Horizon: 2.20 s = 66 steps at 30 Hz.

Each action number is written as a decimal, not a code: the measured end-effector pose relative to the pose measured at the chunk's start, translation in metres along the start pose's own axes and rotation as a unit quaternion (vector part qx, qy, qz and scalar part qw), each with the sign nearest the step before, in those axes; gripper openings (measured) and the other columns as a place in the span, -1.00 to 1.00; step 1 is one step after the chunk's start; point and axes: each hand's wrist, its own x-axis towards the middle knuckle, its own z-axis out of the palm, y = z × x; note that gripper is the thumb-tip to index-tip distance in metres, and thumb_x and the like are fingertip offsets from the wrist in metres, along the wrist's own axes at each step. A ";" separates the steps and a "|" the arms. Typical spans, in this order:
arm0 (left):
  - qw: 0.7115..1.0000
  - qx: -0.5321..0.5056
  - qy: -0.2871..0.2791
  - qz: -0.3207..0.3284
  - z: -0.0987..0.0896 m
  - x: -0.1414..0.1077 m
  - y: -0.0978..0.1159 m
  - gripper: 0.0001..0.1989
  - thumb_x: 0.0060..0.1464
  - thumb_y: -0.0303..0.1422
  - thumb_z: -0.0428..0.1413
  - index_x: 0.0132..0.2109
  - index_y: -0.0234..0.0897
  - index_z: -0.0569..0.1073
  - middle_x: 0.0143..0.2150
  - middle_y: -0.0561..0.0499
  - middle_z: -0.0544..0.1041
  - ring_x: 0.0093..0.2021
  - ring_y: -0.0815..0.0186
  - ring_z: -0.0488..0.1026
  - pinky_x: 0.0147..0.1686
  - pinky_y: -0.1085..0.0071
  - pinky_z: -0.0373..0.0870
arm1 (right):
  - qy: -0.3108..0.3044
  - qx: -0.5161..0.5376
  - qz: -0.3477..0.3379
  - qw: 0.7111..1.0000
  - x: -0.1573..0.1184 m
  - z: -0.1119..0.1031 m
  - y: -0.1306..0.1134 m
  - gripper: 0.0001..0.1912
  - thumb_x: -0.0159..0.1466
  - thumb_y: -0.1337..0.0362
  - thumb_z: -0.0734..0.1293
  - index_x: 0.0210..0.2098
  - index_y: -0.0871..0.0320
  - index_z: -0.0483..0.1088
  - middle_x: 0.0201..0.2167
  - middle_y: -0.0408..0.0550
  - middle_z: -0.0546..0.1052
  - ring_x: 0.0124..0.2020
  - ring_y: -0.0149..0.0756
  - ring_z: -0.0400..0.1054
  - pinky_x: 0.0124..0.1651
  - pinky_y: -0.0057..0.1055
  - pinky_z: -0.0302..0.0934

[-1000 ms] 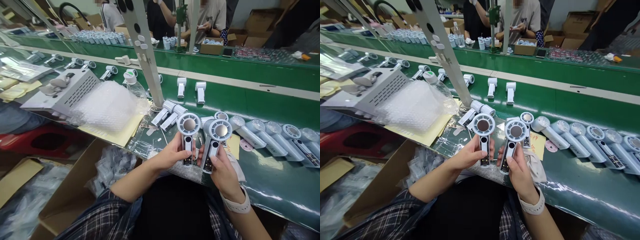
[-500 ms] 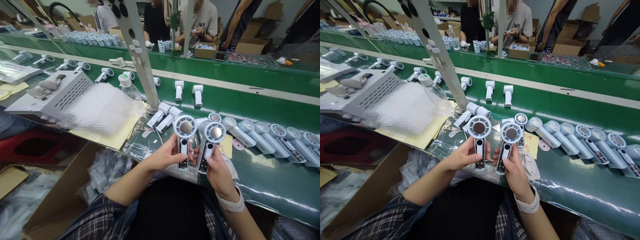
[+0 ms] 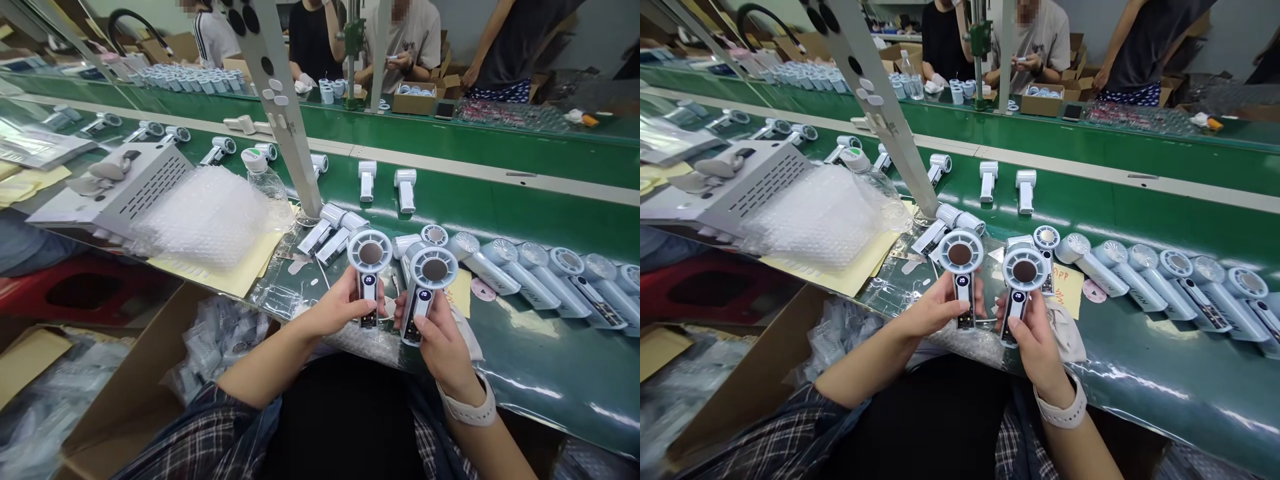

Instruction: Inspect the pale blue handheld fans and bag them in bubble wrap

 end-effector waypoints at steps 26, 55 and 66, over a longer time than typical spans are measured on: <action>0.998 0.038 -0.009 0.044 -0.007 -0.003 0.007 -0.48 0.28 -0.03 0.32 0.12 -0.21 0.30 -0.10 0.01 0.48 -0.22 0.29 0.56 -0.11 0.25 0.59 | -0.008 0.122 0.034 0.992 0.001 0.011 -0.011 -0.62 0.36 -0.04 0.50 0.04 0.02 0.49 -0.24 -0.08 0.61 -0.36 -0.27 0.49 -0.39 -0.36 0.48; 0.999 -0.036 -0.008 -0.019 0.003 -0.009 0.006 -0.41 0.30 0.11 0.25 0.09 -0.14 0.14 -0.09 -0.06 0.68 -0.33 0.25 0.69 -0.33 0.38 0.58 | -0.062 0.143 0.031 0.987 0.003 0.009 -0.019 -0.38 0.31 -0.39 0.44 -0.05 0.01 0.66 -0.45 -0.10 0.56 -0.59 -0.35 0.37 -0.57 -0.43 0.40; 0.998 -0.017 -0.028 -0.054 0.021 -0.028 0.037 -0.41 0.27 0.11 0.32 0.05 -0.11 0.18 -0.09 -0.01 0.70 -0.22 0.25 0.70 -0.21 0.36 0.59 | 0.001 0.114 0.040 0.993 -0.015 0.019 -0.029 -0.48 0.30 -0.29 0.51 -0.07 -0.01 0.68 -0.26 0.04 0.73 -0.43 -0.05 0.59 -0.43 -0.12 0.57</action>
